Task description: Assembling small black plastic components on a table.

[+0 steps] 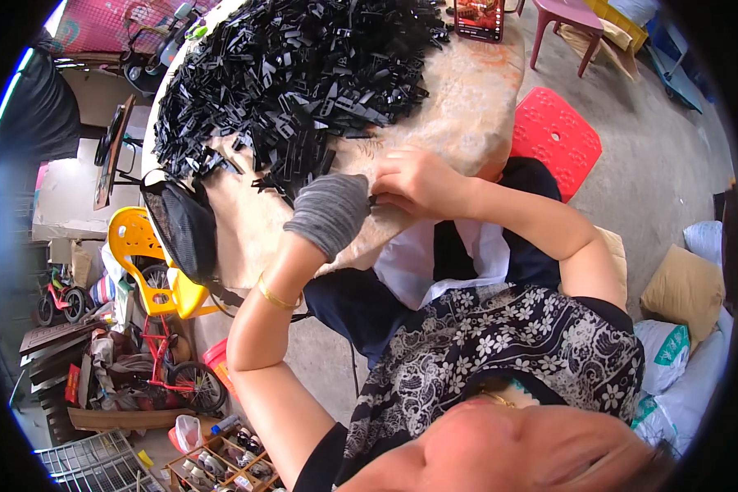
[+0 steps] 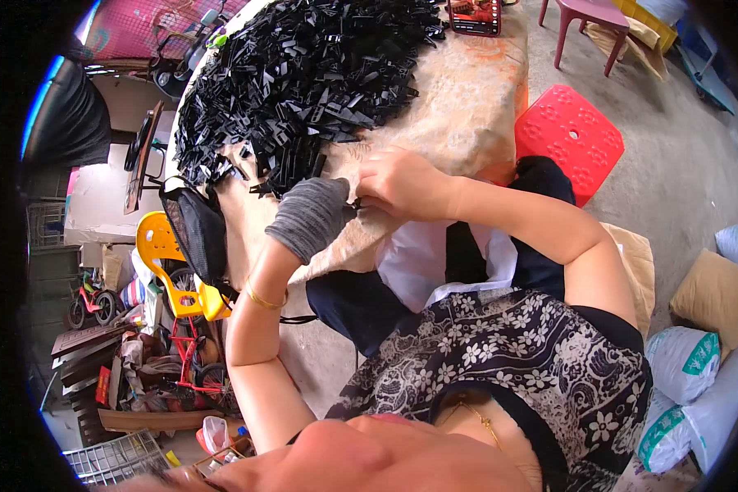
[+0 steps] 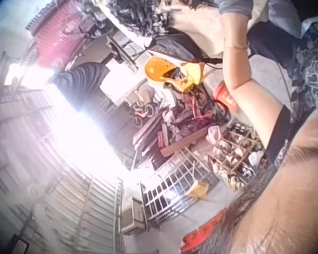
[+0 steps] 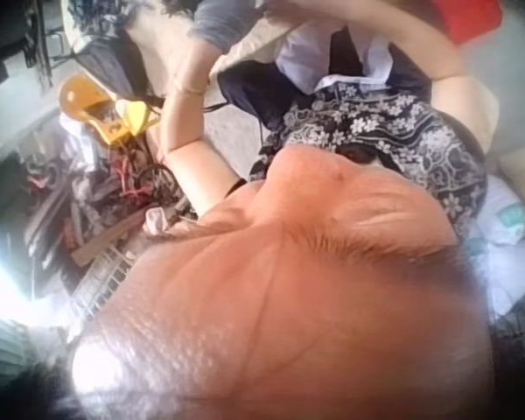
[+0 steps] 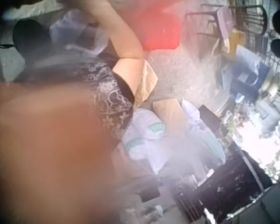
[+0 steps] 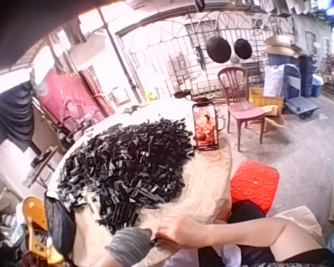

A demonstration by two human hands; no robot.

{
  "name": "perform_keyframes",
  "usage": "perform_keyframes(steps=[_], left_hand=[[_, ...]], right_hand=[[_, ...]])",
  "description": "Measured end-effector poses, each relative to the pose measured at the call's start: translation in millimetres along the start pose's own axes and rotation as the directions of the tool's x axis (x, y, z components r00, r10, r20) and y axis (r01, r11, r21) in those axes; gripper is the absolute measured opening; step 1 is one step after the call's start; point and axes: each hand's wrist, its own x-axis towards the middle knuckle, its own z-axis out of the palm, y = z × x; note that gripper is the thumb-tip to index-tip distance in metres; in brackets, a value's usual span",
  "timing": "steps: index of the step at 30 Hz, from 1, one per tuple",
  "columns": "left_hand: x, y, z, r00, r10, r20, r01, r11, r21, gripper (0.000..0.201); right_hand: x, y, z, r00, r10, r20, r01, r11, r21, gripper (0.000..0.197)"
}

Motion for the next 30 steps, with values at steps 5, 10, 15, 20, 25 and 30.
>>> perform_keyframes(steps=[5,10,15,20,25,30], left_hand=[[-16.3,-16.4,40.7,0.967,0.015,-0.253,-0.131,0.884,-0.449,0.029],[-36.3,16.9,47.6,0.935,-0.270,-0.231,0.049,0.742,-0.669,0.062],[-44.2,34.1,30.6,0.921,-0.183,-0.345,-0.048,0.823,-0.565,0.076],[-42.9,4.5,22.5,0.866,-0.210,-0.454,-0.007,0.903,-0.430,0.055],[-2.1,-18.5,40.8,0.810,-0.476,-0.341,0.243,0.803,-0.544,0.041],[5.9,-5.2,33.3,0.845,-0.467,-0.262,0.305,0.821,-0.482,0.035]], right_hand=[[3.3,6.6,-1.6,0.997,0.050,0.060,-0.066,0.955,0.288,0.015],[16.7,-6.4,-7.6,0.900,0.306,0.312,-0.416,0.818,0.397,0.014],[7.0,-3.3,-4.7,0.942,0.137,0.307,-0.231,0.926,0.298,0.018],[-2.2,-3.4,-23.0,0.913,0.158,0.375,-0.260,0.935,0.240,0.020],[5.3,23.0,-37.7,0.962,0.274,0.009,-0.273,0.961,-0.031,0.018],[8.3,60.0,-43.9,0.963,0.191,-0.190,-0.247,0.907,-0.342,0.018]])
